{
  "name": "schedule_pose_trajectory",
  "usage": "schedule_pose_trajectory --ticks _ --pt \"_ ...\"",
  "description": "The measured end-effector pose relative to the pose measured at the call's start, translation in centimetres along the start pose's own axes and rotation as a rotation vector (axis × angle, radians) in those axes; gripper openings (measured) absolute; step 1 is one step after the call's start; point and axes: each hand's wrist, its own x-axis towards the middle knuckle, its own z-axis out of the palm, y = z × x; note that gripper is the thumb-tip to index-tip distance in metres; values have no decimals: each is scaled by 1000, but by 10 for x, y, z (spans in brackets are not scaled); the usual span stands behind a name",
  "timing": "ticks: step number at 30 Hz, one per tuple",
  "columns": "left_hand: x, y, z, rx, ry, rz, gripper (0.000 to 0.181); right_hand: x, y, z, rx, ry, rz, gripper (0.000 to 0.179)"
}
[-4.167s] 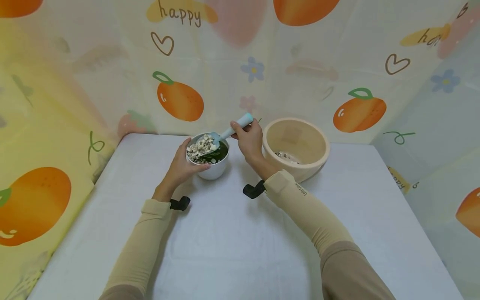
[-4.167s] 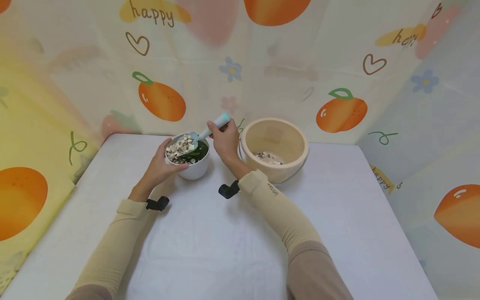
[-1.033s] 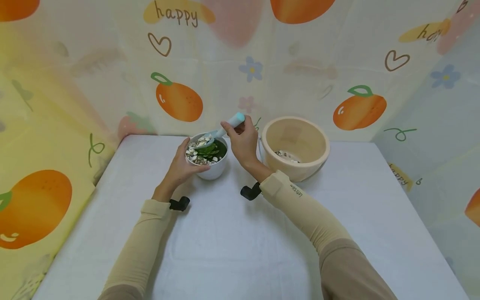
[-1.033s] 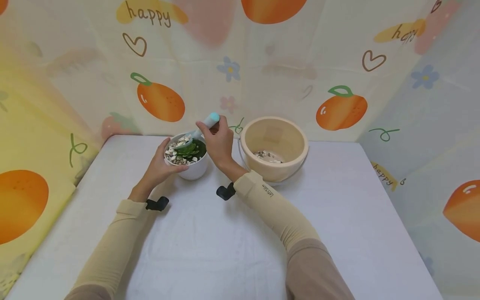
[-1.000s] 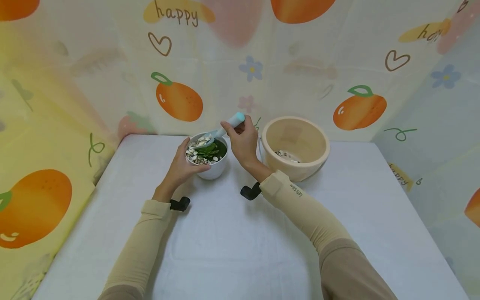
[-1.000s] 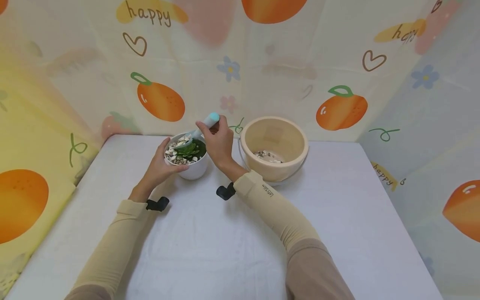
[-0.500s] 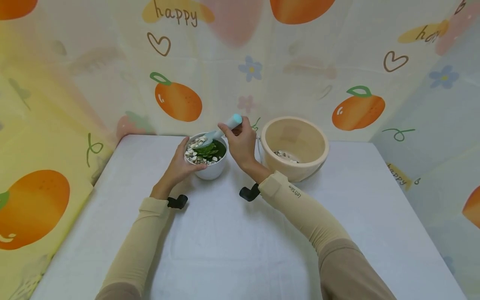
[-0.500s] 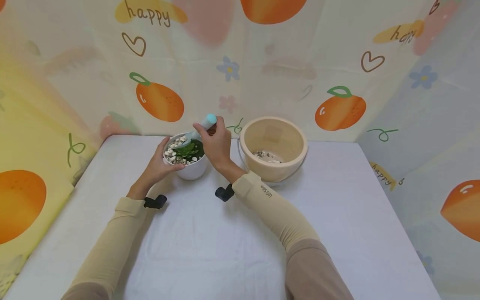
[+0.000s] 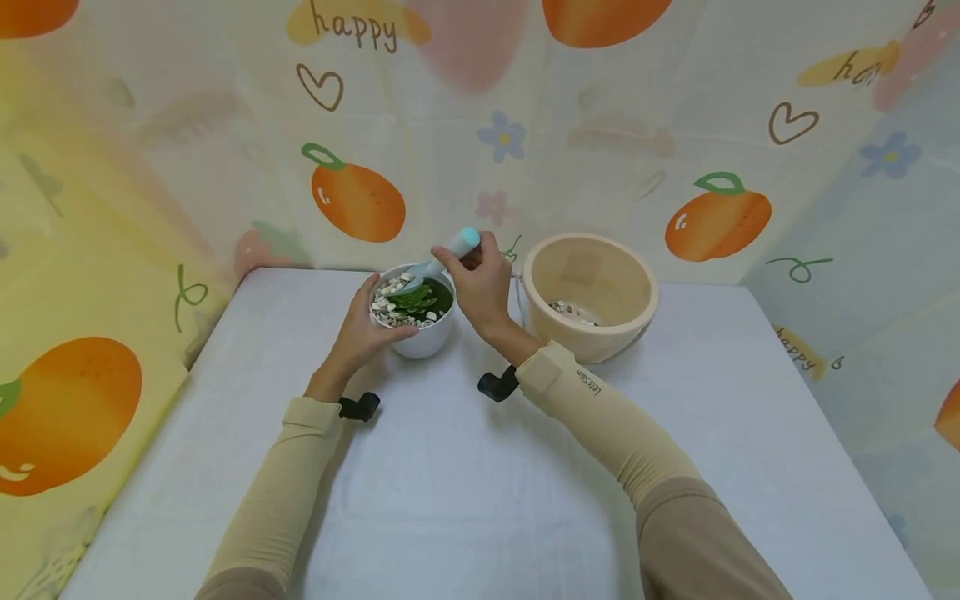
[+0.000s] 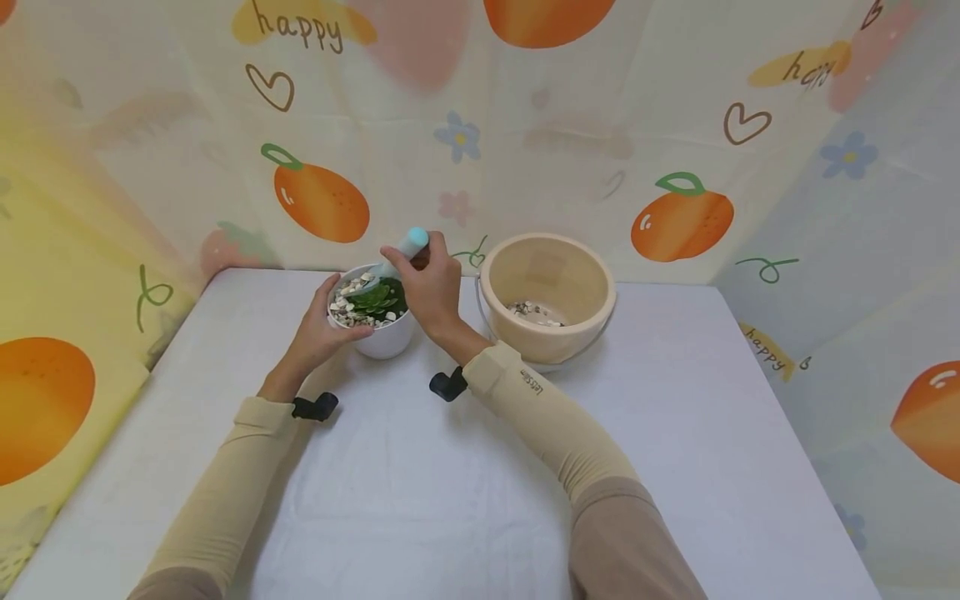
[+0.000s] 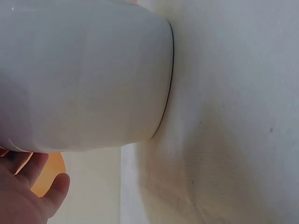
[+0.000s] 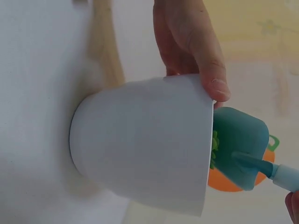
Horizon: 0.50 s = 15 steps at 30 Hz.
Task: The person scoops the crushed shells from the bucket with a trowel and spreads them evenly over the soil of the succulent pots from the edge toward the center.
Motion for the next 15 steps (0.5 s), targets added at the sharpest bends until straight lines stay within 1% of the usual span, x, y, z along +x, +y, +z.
schedule_pose_trajectory --ticks 4,8,15 --pt "-1 0 3 -5 19 10 116 0 -1 1 -19 -6 -17 34" --pt "-3 0 6 -8 45 12 115 0 -3 0 -18 5 -30 34" --pt "-8 2 11 7 119 9 115 1 -7 -2 15 8 -48 34"
